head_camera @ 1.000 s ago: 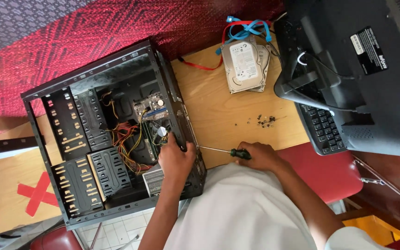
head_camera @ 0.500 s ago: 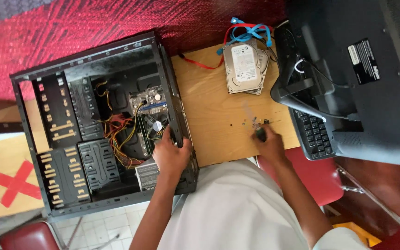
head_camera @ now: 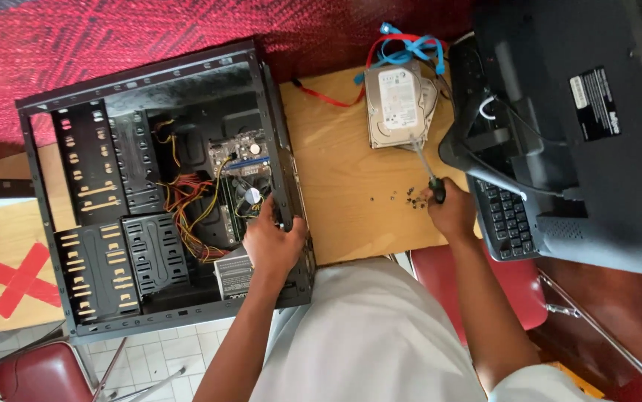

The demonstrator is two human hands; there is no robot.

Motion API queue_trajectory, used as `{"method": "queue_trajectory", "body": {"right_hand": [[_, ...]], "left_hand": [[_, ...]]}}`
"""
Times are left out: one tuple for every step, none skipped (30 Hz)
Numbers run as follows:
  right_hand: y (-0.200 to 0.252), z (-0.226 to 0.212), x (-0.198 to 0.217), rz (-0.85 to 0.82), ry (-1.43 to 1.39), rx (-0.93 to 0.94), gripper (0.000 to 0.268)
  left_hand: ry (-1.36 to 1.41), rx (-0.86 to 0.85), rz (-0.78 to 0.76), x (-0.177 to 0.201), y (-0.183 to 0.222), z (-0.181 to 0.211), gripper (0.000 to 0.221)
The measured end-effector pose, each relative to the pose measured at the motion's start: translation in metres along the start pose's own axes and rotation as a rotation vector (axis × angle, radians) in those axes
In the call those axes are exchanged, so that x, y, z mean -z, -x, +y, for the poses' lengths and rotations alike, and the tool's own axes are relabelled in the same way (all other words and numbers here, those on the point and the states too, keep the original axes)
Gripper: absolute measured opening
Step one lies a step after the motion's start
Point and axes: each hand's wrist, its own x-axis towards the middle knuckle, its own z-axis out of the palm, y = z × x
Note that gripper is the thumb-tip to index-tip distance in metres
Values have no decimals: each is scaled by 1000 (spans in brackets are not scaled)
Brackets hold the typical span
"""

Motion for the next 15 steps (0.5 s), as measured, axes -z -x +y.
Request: {"method": "queue_trajectory", "body": {"right_hand": [[-2, 7, -4, -2, 2, -8, 16], [-4, 15, -8, 0, 20, -3, 19], [-6, 21, -11, 4, 38, 3, 23], [-1, 11, -5, 3, 40, -4, 23], [5, 0, 1, -39, 51, 0, 21], [10, -12, 8, -82, 62, 4, 20], [11, -10, 5, -79, 62, 4, 20], [11, -9, 3, -94, 46, 13, 17], [12, -8, 1, -110, 32, 25, 15], [11, -7, 0, -110, 33, 26, 15], [11, -5, -2, -32, 28, -21, 16], [11, -3, -4, 46, 23, -69, 18], [10, 13, -9, 47, 25, -70, 18], [9, 29, -13, 139, -13, -98, 20], [6, 46, -17, 233, -52, -125, 22]], "left_hand": [[-2, 0, -8, -1, 0, -2, 71], [-5, -4, -3, -2, 0, -3, 71], [-7, -10, 2, -2, -1, -4, 71], [-8, -11, -5, -2, -1, -4, 71], [-7, -14, -6, -1, 0, -4, 70], [-6, -16, -8, 0, 1, -3, 70], [-5, -19, -8, 0, 1, -3, 70], [-1, -16, -10, 0, 1, -2, 71], [4, -11, -10, 0, 1, -2, 73], [6, -11, -9, -2, 0, -5, 73], [-13, -11, -3, -4, -1, -8, 73], [-31, -10, 3, -7, -2, -11, 73], [-29, -10, 0, -6, 0, -11, 73], [-24, -14, 3, -5, 0, -10, 73], [-17, -19, 6, -4, 1, -8, 73]]}}
